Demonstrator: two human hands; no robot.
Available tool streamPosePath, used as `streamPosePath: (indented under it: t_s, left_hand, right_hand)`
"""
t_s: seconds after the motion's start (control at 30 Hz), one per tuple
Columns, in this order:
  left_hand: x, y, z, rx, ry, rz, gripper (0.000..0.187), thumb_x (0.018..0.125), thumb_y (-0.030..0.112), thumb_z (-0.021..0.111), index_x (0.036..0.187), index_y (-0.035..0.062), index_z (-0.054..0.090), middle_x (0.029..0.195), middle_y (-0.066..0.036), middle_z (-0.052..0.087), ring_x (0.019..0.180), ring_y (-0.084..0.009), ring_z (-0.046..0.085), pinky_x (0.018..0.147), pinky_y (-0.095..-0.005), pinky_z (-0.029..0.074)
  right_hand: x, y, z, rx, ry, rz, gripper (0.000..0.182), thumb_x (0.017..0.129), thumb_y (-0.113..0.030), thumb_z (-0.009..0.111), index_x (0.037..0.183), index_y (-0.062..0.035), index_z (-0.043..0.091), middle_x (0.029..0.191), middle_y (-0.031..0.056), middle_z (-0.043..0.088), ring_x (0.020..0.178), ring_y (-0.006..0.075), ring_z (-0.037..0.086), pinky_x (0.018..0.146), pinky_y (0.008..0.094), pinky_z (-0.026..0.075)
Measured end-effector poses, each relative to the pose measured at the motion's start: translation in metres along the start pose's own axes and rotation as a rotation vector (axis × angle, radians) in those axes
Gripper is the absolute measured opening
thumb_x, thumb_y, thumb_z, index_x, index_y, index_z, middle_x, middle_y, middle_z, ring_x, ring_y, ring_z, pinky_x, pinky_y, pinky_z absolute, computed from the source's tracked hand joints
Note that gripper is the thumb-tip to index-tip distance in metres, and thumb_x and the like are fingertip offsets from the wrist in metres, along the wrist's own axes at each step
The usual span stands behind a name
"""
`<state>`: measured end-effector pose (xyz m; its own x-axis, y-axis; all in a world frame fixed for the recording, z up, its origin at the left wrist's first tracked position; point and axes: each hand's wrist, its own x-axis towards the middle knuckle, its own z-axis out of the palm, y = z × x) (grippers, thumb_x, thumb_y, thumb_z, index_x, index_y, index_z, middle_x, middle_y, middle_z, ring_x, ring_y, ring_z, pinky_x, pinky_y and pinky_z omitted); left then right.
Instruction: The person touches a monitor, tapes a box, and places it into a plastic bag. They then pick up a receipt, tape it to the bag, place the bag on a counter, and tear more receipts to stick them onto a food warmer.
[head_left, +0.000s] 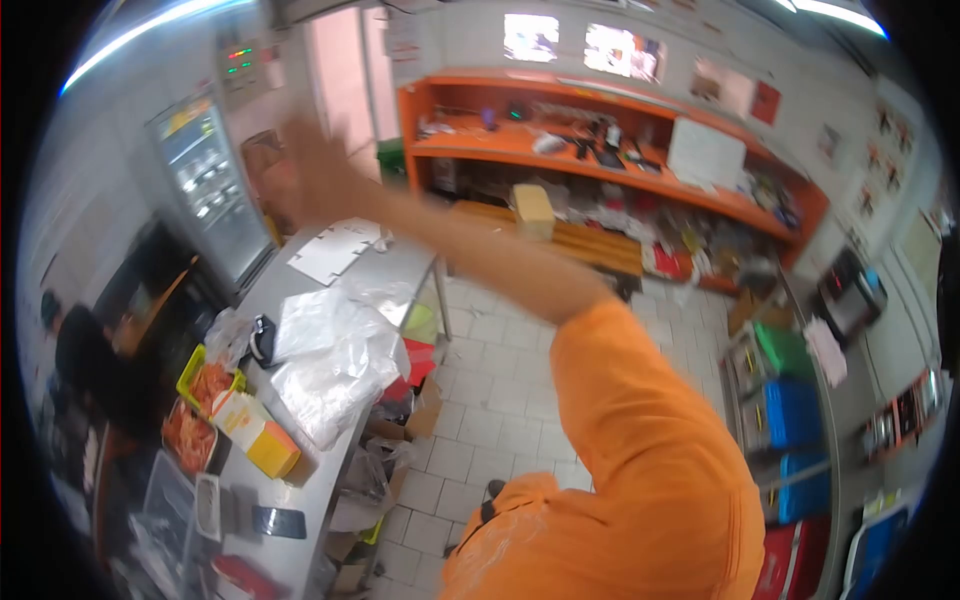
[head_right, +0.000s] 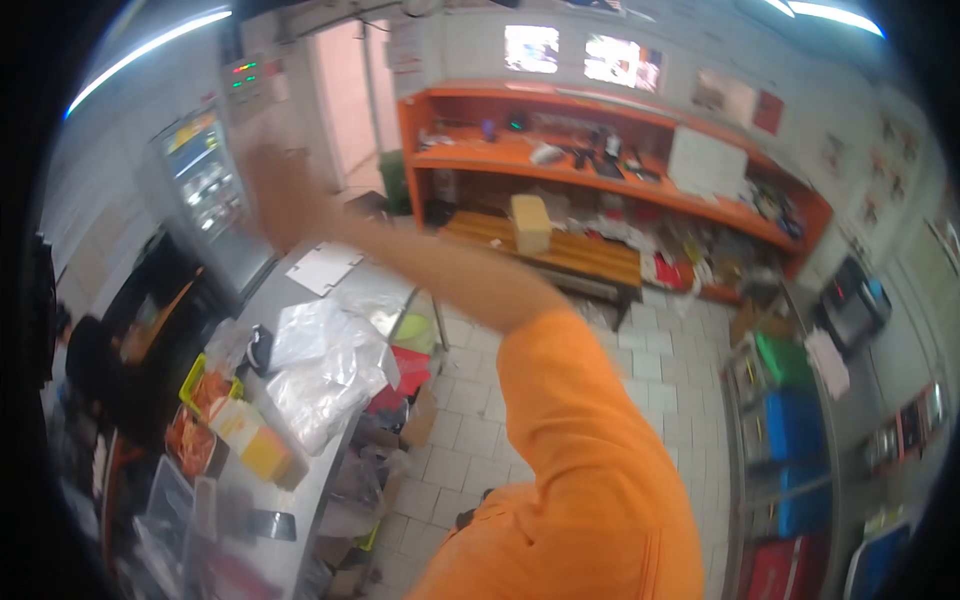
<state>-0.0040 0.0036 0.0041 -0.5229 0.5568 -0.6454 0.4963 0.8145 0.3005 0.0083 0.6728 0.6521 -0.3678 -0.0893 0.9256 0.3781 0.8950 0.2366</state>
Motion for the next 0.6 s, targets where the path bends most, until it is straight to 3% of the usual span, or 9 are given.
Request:
streamPosePath:
  t_s: [0.07,0.13,0.27,0.33,0.37,0.43,0.5,0.57,0.6]
  left_hand:
    - [0.006,0.004,-0.006,-0.003,-0.007,0.014,0.044,0.085,0.051,0.057,0.096,0.0120,0.074,0.100,-0.018,0.071,0.095,-0.0299,0.069,0.085,-0.0451,0.053]
    - [0.014,0.013,-0.014,-0.001,-0.015,0.031,0.043,0.085,0.051,0.058,0.096,0.0121,0.074,0.100,-0.018,0.071,0.095,-0.0295,0.069,0.085,-0.0451,0.053]
    - [0.018,0.041,-0.027,0.046,-0.030,0.048,0.042,0.084,0.050,0.060,0.096,0.0124,0.074,0.100,-0.017,0.072,0.094,-0.0289,0.070,0.084,-0.0451,0.054]
    - [0.025,0.073,-0.031,0.076,-0.032,0.060,0.042,0.084,0.050,0.061,0.096,0.0125,0.074,0.100,-0.016,0.072,0.094,-0.0286,0.070,0.084,-0.0451,0.054]
    - [0.031,0.086,-0.030,0.095,-0.027,0.067,0.041,0.084,0.050,0.061,0.096,0.0126,0.074,0.100,-0.016,0.072,0.094,-0.0285,0.070,0.084,-0.0451,0.054]
    - [0.038,0.130,-0.032,0.133,-0.038,0.089,0.041,0.084,0.050,0.062,0.095,0.0128,0.074,0.099,-0.016,0.072,0.093,-0.0282,0.070,0.083,-0.0451,0.054]
    - [0.043,0.172,-0.032,0.172,-0.052,0.113,0.041,0.083,0.050,0.063,0.095,0.0129,0.074,0.099,-0.015,0.072,0.093,-0.0279,0.070,0.083,-0.0451,0.054]
    - [0.049,0.208,-0.030,0.190,-0.068,0.133,0.040,0.083,0.050,0.064,0.095,0.0131,0.074,0.099,-0.015,0.072,0.092,-0.0275,0.070,0.083,-0.0450,0.055]
    - [0.053,0.224,-0.032,0.199,-0.078,0.147,0.040,0.083,0.050,0.064,0.095,0.0131,0.074,0.099,-0.014,0.072,0.092,-0.0274,0.070,0.082,-0.0450,0.055]
  right_hand:
    - [-0.155,-0.091,-0.054,0.434,-0.485,0.066,0.056,0.089,-0.035,0.064,0.127,0.0041,0.051,0.124,0.0240,0.057,0.114,0.0395,0.056,0.113,0.0525,0.027]
    - [-0.258,-0.138,-0.114,0.808,-1.184,0.552,0.047,0.093,-0.039,0.060,0.126,-0.0054,0.056,0.113,0.0175,0.064,0.108,0.0352,0.060,0.101,0.0472,0.043]
    - [-0.621,-0.162,-0.268,0.149,-1.510,1.057,0.046,0.092,-0.037,0.058,0.123,-0.0033,0.060,0.116,0.0212,0.065,0.108,0.0388,0.061,0.094,0.0490,0.048]
    - [-0.686,-0.149,-0.360,0.149,-1.938,1.271,0.046,0.086,-0.044,0.063,0.104,-0.0026,0.072,0.100,0.0216,0.070,0.094,0.0392,0.066,0.087,0.0474,0.052]
    - [-0.655,-0.130,-0.395,0.226,-2.008,1.695,0.052,0.087,-0.048,0.060,0.104,-0.0012,0.072,0.107,0.0215,0.070,0.095,0.0384,0.067,0.087,0.0467,0.052]
    - [-0.654,-0.090,-0.432,0.249,-1.814,2.037,0.053,0.089,-0.048,0.057,0.106,0.0010,0.070,0.111,0.0220,0.069,0.100,0.0376,0.066,0.090,0.0471,0.051]
    - [-0.712,-0.049,-0.420,-0.012,-1.683,1.762,0.051,0.092,-0.043,0.056,0.113,0.0023,0.067,0.119,0.0217,0.066,0.111,0.0351,0.063,0.095,0.0463,0.050]
    - [-0.742,-0.026,-0.389,-0.105,-1.068,1.784,0.043,0.095,-0.038,0.054,0.115,-0.0021,0.068,0.134,0.0188,0.058,0.122,0.0323,0.055,0.100,0.0437,0.046]
    - [-0.729,-0.002,-0.370,0.097,-1.257,1.505,0.043,0.095,-0.037,0.053,0.119,-0.0032,0.066,0.133,0.0180,0.058,0.121,0.0324,0.055,0.100,0.0445,0.046]
